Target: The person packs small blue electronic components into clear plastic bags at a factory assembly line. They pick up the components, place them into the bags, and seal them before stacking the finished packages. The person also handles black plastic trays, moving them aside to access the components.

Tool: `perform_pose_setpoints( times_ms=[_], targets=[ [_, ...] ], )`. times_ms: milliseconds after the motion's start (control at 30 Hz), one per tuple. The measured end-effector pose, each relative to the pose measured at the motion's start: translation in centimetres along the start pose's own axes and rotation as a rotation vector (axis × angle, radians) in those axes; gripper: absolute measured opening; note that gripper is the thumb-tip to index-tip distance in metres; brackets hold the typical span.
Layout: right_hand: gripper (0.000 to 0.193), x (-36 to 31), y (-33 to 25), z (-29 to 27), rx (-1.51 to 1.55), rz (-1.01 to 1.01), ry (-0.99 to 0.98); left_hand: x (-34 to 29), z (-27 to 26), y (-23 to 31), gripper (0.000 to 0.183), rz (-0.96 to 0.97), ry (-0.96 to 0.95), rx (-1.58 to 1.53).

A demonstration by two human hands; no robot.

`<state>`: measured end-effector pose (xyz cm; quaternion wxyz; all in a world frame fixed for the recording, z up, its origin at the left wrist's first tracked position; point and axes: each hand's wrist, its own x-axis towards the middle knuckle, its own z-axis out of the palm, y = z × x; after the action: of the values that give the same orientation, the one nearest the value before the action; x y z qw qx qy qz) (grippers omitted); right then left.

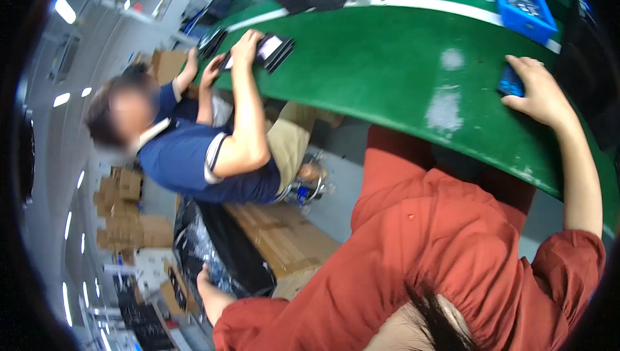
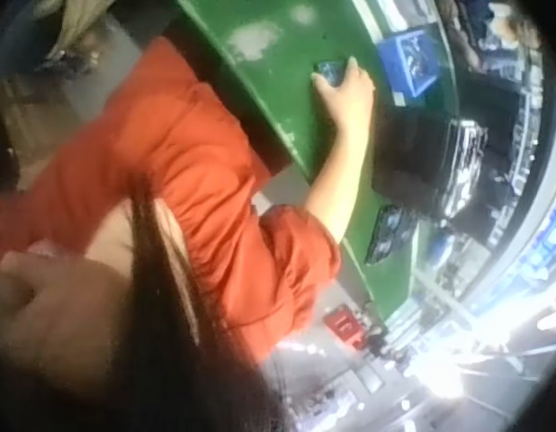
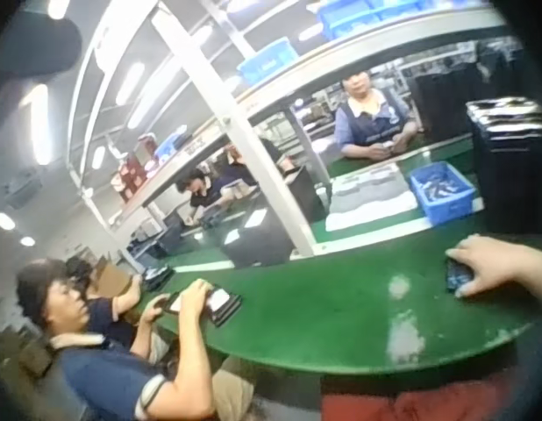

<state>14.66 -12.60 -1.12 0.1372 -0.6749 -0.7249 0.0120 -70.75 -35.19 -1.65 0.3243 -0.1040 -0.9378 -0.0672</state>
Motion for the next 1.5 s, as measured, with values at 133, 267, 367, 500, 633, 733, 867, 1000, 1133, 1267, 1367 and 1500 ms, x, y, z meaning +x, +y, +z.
perform_pose_setpoints(
  times_ms=[133,267,367,500,633,733,867,1000,1133,1267,1367,1500],
  targets=[
    [0.074,0.6,0.0,-0.3,0.021,-0.085,-0.01,0.5,-4.6,8.3,0.019,0.192,0.307,-0.495],
    [0.074,0.8,0.3,-0.2,0.012,-0.023,-0.062,-3.9,-13.1,21.7,0.015,0.56,0.392,-1.175],
    [0.063,1.1,-0.2,-0.4,0.04,-0.096,-0.047,-11.6,-20.0,29.2,0.013,0.84,0.2,-1.584],
    [0.08,0.7,-0.4,-4.8,0.066,-0.239,0.043,-23.9,-26.7,38.1,0.014,1.369,-0.324,-1.584],
    [0.075,-1.2,2.8,-13.4,-0.002,-0.287,0.32,-36.0,-33.4,44.5,0.005,1.902,-0.521,-1.711],
    [0.073,-1.5,6.1,-19.1,-0.196,-0.155,0.419,-42.0,-36.5,46.6,0.009,2.153,-0.736,-1.733],
    [0.074,0.0,12.3,-22.2,-0.252,0.12,0.32,-48.4,-38.1,48.7,0.008,2.371,-0.925,-1.666],
    [0.08,1.7,15.3,-22.0,-0.114,0.206,0.201,-53.6,-37.4,50.0,0.011,2.413,-1.167,-1.577],
    [0.081,-0.6,17.3,-23.9,-0.055,0.255,0.185,-54.8,-36.9,50.5,0.011,2.327,-1.425,-1.521],
    [0.086,-4.6,20.0,-25.1,0.031,0.331,0.114,-55.1,-36.9,50.8,0.011,2.327,-1.532,-1.465],
    [0.085,-5.6,19.4,-25.2,0.245,0.448,0.013,-54.9,-36.9,50.9,0.01,2.325,-1.53,-1.436],
    [0.086,-6.4,21.0,-25.9,0.079,0.364,0.084,-54.7,-37.2,50.6,0.011,2.328,-1.504,-1.41]
  ],
)
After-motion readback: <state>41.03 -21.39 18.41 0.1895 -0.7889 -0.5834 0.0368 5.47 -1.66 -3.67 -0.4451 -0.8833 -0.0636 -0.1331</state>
